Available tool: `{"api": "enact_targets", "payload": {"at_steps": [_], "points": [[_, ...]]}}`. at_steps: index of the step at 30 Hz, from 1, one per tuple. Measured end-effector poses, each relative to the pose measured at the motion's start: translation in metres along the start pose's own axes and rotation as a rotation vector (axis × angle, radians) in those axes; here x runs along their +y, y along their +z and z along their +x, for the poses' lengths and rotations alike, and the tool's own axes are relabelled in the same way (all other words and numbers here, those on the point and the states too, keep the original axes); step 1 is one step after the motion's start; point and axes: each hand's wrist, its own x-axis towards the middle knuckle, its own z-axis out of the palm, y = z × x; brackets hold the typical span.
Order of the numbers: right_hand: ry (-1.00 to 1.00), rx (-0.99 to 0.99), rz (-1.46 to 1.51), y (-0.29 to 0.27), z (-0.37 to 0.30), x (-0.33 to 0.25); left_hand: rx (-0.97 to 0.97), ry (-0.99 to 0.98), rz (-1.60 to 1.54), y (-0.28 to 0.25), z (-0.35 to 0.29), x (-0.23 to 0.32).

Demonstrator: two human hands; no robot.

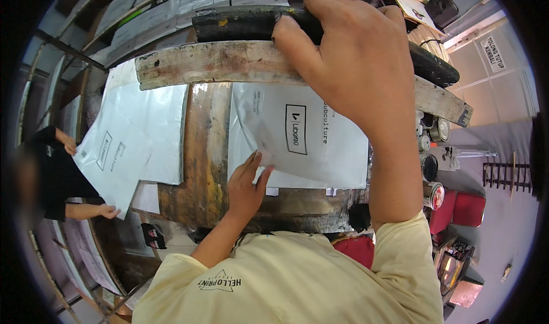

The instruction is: The person screen prints logos onto plastic bags by placing each bag on the press, lowering the screen frame, and pulling a squeegee across it before removing the printed bag.

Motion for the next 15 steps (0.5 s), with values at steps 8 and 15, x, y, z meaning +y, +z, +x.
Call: {"api": "enact_targets", "payload": {"at_steps": [8,15], "points": [[0.017,-0.026,0.017,0.009,-0.01,-0.012,0.406,-0.356,-0.225,-0.073,-0.016,-0.072],[0.026,-0.015,-0.036,0.005,-0.047,-0.023,0.263,-0.449,-0.183,-0.24,-0.003,-0.283]]}}
